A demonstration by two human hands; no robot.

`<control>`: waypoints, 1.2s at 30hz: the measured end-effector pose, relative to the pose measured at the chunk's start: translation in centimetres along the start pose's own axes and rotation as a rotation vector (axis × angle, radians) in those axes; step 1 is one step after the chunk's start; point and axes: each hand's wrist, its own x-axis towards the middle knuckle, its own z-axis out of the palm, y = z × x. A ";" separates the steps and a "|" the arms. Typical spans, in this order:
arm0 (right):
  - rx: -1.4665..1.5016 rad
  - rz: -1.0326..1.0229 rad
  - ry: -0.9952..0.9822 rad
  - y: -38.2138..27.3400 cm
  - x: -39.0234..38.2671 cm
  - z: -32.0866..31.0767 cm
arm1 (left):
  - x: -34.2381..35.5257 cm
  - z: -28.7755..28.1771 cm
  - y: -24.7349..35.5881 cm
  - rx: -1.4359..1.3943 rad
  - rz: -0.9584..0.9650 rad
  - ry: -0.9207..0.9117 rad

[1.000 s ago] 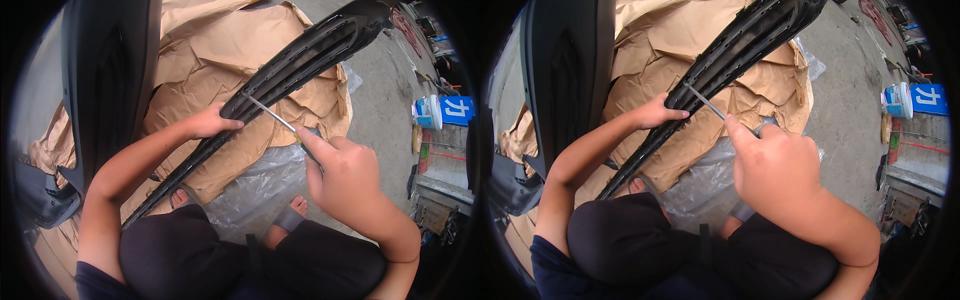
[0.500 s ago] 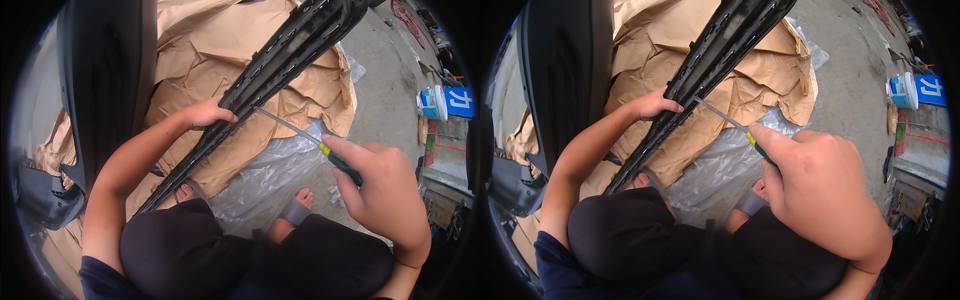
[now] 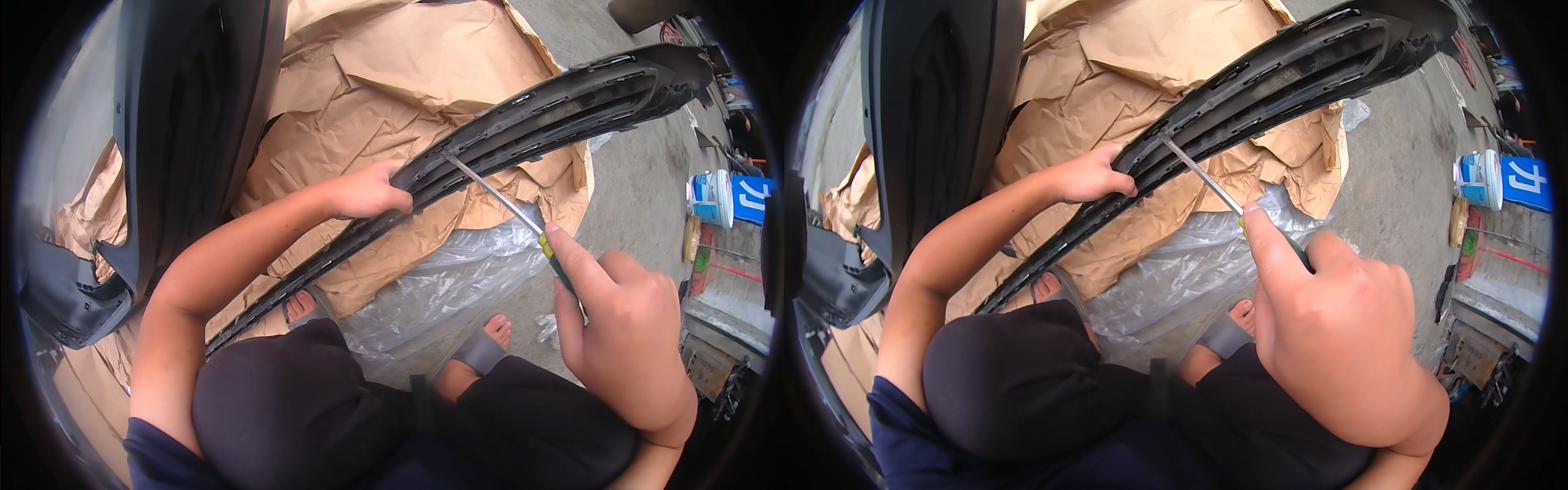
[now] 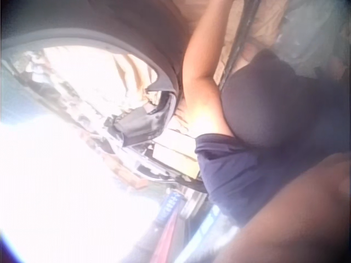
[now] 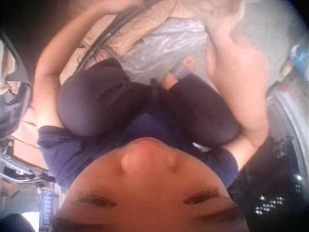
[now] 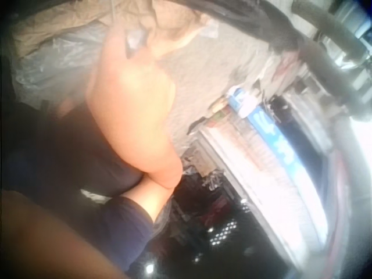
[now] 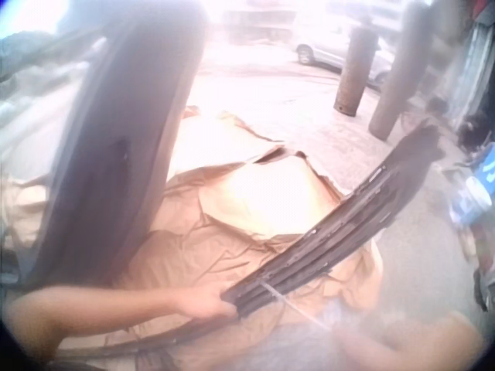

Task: The person uses a screwdriver to pry and separate a rubber seal from a long, curved black plastic car trim piece. They work along the length of the part, flipping it over to access different sections, and eventually remove the rubber strip entirely.

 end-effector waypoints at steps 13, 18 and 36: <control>-0.140 -0.039 0.034 -1.3 0.8 0.0 | -0.2 0.7 0.0 -0.193 -0.016 0.007; -0.203 -0.027 0.028 -1.5 1.2 -1.1 | -0.1 0.8 0.6 -0.290 -0.015 -0.028; -0.293 0.006 -0.044 -3.8 0.6 -1.9 | 0.2 1.0 0.5 -0.029 -0.002 0.104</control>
